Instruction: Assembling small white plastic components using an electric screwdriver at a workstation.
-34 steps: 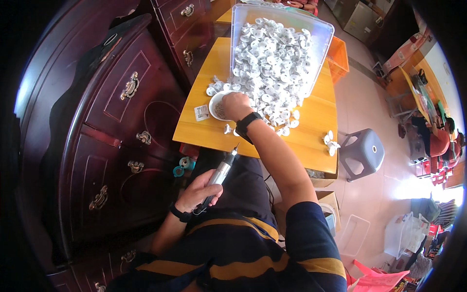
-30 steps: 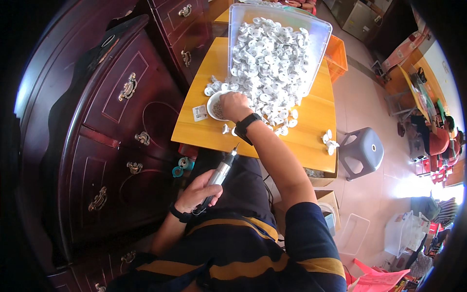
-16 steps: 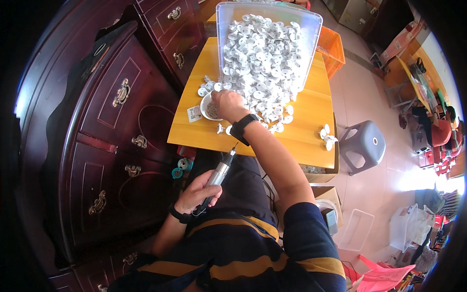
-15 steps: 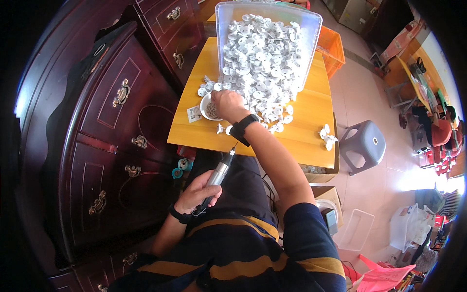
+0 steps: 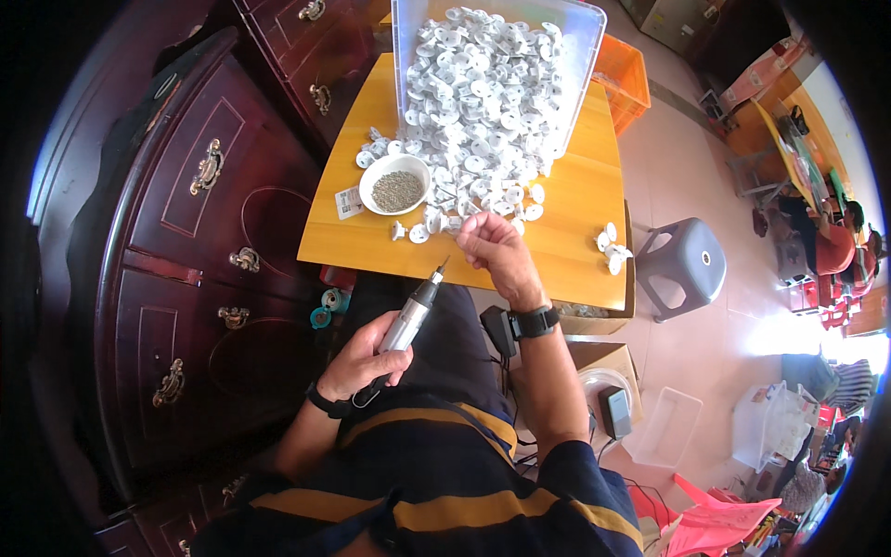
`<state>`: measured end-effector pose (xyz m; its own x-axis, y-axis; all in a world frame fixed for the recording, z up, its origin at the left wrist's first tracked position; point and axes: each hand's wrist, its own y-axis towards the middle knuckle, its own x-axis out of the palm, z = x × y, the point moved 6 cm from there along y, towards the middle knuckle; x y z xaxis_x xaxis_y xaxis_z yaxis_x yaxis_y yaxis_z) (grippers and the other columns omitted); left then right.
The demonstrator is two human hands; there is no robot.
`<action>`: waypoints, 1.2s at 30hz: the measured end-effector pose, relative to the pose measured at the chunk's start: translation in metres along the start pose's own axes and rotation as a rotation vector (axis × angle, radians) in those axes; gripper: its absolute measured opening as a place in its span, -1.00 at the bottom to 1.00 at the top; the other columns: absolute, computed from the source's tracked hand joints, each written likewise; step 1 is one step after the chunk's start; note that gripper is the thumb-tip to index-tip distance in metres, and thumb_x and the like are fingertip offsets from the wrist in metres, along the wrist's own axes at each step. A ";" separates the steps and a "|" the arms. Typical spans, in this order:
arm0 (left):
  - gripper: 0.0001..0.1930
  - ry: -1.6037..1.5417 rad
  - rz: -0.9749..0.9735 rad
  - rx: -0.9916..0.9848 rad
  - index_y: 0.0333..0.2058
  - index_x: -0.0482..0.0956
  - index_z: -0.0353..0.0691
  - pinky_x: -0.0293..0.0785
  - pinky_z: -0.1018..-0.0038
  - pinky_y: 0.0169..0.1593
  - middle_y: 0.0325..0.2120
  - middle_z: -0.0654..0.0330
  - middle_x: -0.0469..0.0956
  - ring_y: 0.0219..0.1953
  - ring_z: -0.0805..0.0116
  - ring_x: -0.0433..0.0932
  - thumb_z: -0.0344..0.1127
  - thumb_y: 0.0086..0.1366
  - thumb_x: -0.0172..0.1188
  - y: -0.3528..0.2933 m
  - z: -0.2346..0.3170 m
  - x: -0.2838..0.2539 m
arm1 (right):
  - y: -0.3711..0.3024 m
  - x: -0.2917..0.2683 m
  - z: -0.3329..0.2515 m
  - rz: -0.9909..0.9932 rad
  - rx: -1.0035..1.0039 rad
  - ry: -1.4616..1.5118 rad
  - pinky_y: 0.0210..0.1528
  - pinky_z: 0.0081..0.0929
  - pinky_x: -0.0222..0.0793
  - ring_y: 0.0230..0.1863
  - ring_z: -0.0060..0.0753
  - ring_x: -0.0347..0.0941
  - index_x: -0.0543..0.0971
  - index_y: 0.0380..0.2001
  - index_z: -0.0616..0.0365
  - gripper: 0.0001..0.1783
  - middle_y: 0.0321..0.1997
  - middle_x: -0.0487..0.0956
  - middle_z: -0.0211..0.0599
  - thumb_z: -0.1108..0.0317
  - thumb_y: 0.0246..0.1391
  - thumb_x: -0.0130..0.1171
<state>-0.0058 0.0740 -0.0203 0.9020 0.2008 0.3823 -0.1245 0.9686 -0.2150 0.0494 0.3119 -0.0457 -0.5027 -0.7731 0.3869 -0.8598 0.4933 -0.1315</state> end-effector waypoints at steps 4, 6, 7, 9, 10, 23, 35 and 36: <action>-0.43 0.031 -0.023 -0.039 0.18 0.27 -0.35 0.42 0.64 -0.45 -0.44 0.30 0.44 -0.54 0.59 0.44 -0.25 0.32 0.31 0.004 -0.004 0.008 | -0.021 -0.005 0.015 -0.018 0.062 0.196 -0.45 -0.76 0.29 -0.51 -0.71 0.36 0.56 -0.29 0.11 -0.90 -0.28 0.61 -0.42 0.49 0.16 0.30; -0.42 0.047 -0.033 -0.049 0.19 0.27 -0.34 0.42 0.65 -0.45 -0.43 0.30 0.45 -0.54 0.59 0.44 -0.24 0.32 0.31 0.005 -0.006 0.010 | -0.025 -0.009 0.018 -0.024 0.055 0.218 -0.44 -0.76 0.29 -0.50 -0.70 0.37 0.56 -0.29 0.12 -0.91 -0.28 0.62 -0.41 0.50 0.16 0.29; -0.41 0.053 -0.046 -0.062 0.20 0.24 -0.34 0.43 0.63 -0.44 -0.43 0.27 0.46 -0.53 0.58 0.45 -0.25 0.32 0.30 0.006 -0.008 0.010 | -0.027 -0.010 0.018 -0.034 0.048 0.238 -0.43 -0.76 0.30 -0.50 -0.69 0.37 0.57 -0.29 0.13 -0.91 -0.27 0.62 -0.39 0.51 0.16 0.28; -0.39 0.057 -0.057 -0.076 0.22 0.21 -0.35 0.43 0.61 -0.43 -0.43 0.25 0.47 -0.52 0.57 0.45 -0.26 0.33 0.30 0.007 -0.009 0.011 | -0.030 -0.009 0.014 -0.046 0.048 0.216 -0.43 -0.77 0.29 -0.49 -0.72 0.35 0.57 -0.31 0.10 -0.91 -0.30 0.61 -0.45 0.49 0.15 0.30; -0.40 0.060 -0.050 -0.081 0.21 0.22 -0.34 0.43 0.61 -0.43 -0.44 0.26 0.47 -0.52 0.57 0.45 -0.27 0.33 0.30 0.007 -0.009 0.011 | -0.031 -0.008 0.013 -0.059 0.047 0.192 -0.42 -0.78 0.27 -0.49 -0.75 0.33 0.58 -0.34 0.07 -0.90 -0.33 0.60 -0.50 0.47 0.14 0.32; -0.47 -0.101 -0.123 -0.147 0.13 0.27 -0.31 0.41 0.63 -0.45 -0.48 0.27 0.46 -0.54 0.57 0.44 -0.20 0.33 0.28 0.017 -0.015 0.025 | -0.043 -0.022 0.017 -0.073 0.045 0.259 -0.40 -0.78 0.29 -0.45 -0.75 0.37 0.57 -0.24 0.07 -0.85 -0.31 0.61 -0.52 0.48 0.15 0.33; -0.43 0.061 -0.018 -0.059 0.18 0.27 -0.35 0.43 0.64 -0.44 -0.44 0.29 0.44 -0.54 0.58 0.45 -0.26 0.32 0.30 0.016 -0.012 0.021 | -0.028 -0.049 -0.027 0.481 -0.101 -0.779 -0.39 -0.46 0.45 -0.47 -0.47 0.57 0.57 -0.13 0.14 -0.64 -0.48 0.64 -0.32 0.13 0.14 0.32; -0.43 0.061 -0.017 -0.056 0.18 0.27 -0.35 0.43 0.64 -0.44 -0.44 0.29 0.44 -0.54 0.58 0.45 -0.26 0.32 0.30 0.016 -0.012 0.020 | -0.024 -0.047 -0.028 0.479 -0.103 -0.780 -0.39 -0.46 0.45 -0.47 -0.47 0.57 0.57 -0.13 0.14 -0.64 -0.48 0.64 -0.32 0.13 0.14 0.32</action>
<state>0.0155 0.0913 -0.0270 0.9275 0.1730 0.3314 -0.0866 0.9618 -0.2598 0.0963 0.3471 -0.0347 -0.7529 -0.5084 -0.4180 -0.5509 0.8343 -0.0226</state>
